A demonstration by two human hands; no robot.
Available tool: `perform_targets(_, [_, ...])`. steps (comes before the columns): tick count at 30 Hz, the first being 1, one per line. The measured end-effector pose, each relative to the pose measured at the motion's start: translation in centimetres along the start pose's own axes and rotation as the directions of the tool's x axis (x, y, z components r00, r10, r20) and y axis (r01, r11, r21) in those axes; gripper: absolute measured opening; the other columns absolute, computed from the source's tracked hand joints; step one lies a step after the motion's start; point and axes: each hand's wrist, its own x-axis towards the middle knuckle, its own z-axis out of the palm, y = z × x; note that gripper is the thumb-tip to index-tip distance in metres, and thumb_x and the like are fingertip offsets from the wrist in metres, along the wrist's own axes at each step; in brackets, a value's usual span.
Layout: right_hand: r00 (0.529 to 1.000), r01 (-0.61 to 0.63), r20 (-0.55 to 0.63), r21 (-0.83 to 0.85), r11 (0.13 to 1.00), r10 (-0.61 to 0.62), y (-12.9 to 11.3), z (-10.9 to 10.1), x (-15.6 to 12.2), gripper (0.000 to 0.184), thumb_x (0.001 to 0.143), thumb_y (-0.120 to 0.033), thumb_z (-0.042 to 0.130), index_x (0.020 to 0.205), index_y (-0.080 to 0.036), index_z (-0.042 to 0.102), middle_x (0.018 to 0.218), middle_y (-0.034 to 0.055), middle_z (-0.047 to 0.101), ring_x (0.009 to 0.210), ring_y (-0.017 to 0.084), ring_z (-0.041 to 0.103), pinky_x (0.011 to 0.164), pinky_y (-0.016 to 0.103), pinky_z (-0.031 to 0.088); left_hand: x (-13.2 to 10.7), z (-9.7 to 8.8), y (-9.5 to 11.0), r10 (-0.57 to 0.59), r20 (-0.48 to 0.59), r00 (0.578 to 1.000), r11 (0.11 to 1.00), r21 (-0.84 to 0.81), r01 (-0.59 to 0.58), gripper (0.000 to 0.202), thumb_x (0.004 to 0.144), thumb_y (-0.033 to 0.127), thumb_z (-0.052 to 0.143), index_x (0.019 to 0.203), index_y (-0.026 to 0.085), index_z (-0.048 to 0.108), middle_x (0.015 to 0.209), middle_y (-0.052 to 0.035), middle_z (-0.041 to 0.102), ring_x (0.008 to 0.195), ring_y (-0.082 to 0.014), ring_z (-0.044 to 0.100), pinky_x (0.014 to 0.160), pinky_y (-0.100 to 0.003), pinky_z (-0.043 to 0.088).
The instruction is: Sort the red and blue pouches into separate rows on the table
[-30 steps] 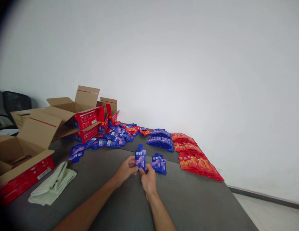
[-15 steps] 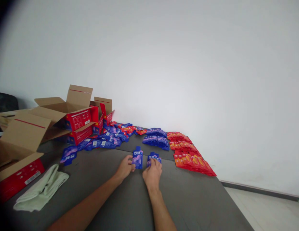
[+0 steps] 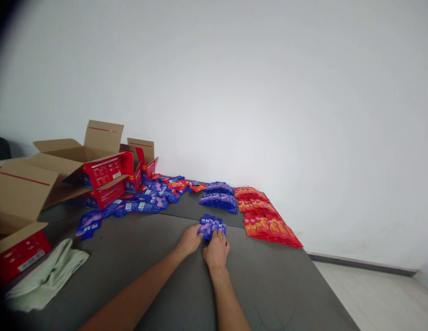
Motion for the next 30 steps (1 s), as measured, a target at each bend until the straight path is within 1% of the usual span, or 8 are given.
perform_targets(2, [1.0, 0.0, 0.003, 0.014, 1.0, 0.0, -0.1, -0.1, -0.1, 0.057, 0.078, -0.019, 0.048, 0.135, -0.016, 0.051, 0.143, 0.0129, 0.046, 0.133, 0.026, 0.038, 0.104, 0.041, 0.032, -0.6, 0.2, 0.6, 0.047, 0.002, 0.999, 0.981, 0.19, -0.046, 0.029, 0.082, 0.016, 0.05, 0.105, 0.016, 0.068, 0.103, -0.0131, 0.066, 0.102, -0.0247, 0.057, 0.094, -0.034, 0.04])
perform_targets(3, [1.0, -0.002, 0.0, 0.021, 1.0, 0.002, -0.1, -0.2, -0.1, 0.057, 0.079, -0.021, 0.048, 0.136, -0.016, 0.05, 0.143, 0.0134, 0.046, 0.132, 0.027, 0.038, 0.103, 0.042, 0.032, -0.9, 0.3, 0.8, 0.05, 0.001, 0.999, 0.968, 0.246, -0.049, 0.033, 0.083, 0.018, 0.049, 0.11, 0.017, 0.067, 0.107, -0.0137, 0.065, 0.104, -0.0254, 0.056, 0.096, -0.035, 0.039])
perform_targets(7, [1.0, 0.008, -0.026, 0.036, 0.999, -0.007, 0.0, 0.0, -0.1, 0.057, 0.082, -0.025, 0.048, 0.139, -0.022, 0.047, 0.144, 0.0121, 0.045, 0.132, 0.028, 0.038, 0.1, 0.043, 0.033, -1.8, 0.6, 0.9, 0.111, 0.002, 0.994, 0.932, 0.346, -0.105, 0.048, 0.085, 0.019, 0.044, 0.131, 0.027, 0.056, 0.13, -0.01, 0.055, 0.113, -0.0261, 0.047, 0.096, -0.037, 0.036])
perform_targets(10, [1.0, 0.02, -0.024, 0.03, 0.999, -0.019, 0.0, -0.1, -0.2, 0.049, 0.086, -0.027, 0.046, 0.134, -0.025, 0.052, 0.142, 0.0117, 0.046, 0.131, 0.028, 0.039, 0.099, 0.045, 0.033, -2.0, 0.5, 0.8, 0.139, 0.048, 0.989, 0.913, 0.38, -0.147, 0.051, 0.087, 0.017, 0.04, 0.134, 0.031, 0.053, 0.138, -0.0053, 0.052, 0.116, -0.0258, 0.045, 0.095, -0.038, 0.035])
perform_targets(14, [1.0, 0.016, -0.015, 0.01, 1.0, -0.016, -0.1, -0.6, -0.4, 0.044, 0.087, -0.028, 0.045, 0.13, -0.025, 0.056, 0.141, 0.0118, 0.047, 0.131, 0.028, 0.039, 0.098, 0.045, 0.033, -2.2, 0.4, 1.1, 0.114, 0.058, 0.992, 0.9, 0.417, -0.128, 0.051, 0.087, 0.017, 0.038, 0.133, 0.03, 0.054, 0.134, -0.006, 0.055, 0.115, -0.026, 0.045, 0.094, -0.039, 0.035])
perform_targets(19, [1.0, 0.016, -0.004, -0.004, 1.0, -0.016, 0.0, -0.7, -0.3, 0.045, 0.085, -0.027, 0.047, 0.129, -0.024, 0.056, 0.139, 0.0121, 0.049, 0.129, 0.028, 0.04, 0.096, 0.045, 0.036, -2.3, 0.2, 1.4, 0.134, 0.062, 0.989, 0.893, 0.425, -0.147, 0.048, 0.085, 0.017, 0.039, 0.128, 0.026, 0.058, 0.133, -0.0074, 0.055, 0.115, -0.0265, 0.044, 0.094, -0.038, 0.035])
perform_targets(26, [0.999, 0.038, 0.017, -0.015, 0.999, -0.038, 0.8, 0.0, 0.1, 0.049, 0.081, -0.019, 0.051, 0.129, -0.024, 0.055, 0.14, 0.0118, 0.047, 0.131, 0.027, 0.039, 0.097, 0.04, 0.037, -2.3, 0.3, 1.5, 0.121, 0.083, 0.989, 0.9, 0.41, -0.145, 0.053, 0.082, 0.015, 0.04, 0.13, 0.03, 0.056, 0.134, -0.0054, 0.055, 0.115, -0.0272, 0.043, 0.093, -0.039, 0.034])
perform_targets(30, [1.0, 0.027, 0.003, -0.012, 1.0, -0.027, 0.7, 0.0, 0.0, 0.053, 0.08, -0.02, 0.051, 0.133, -0.023, 0.053, 0.141, 0.012, 0.046, 0.132, 0.029, 0.037, 0.099, 0.044, 0.034, -2.3, 0.5, 1.3, 0.136, 0.069, 0.988, 0.905, 0.396, -0.152, 0.052, 0.084, 0.015, 0.04, 0.131, 0.03, 0.055, 0.133, -0.0054, 0.055, 0.115, -0.0266, 0.043, 0.093, -0.038, 0.034])
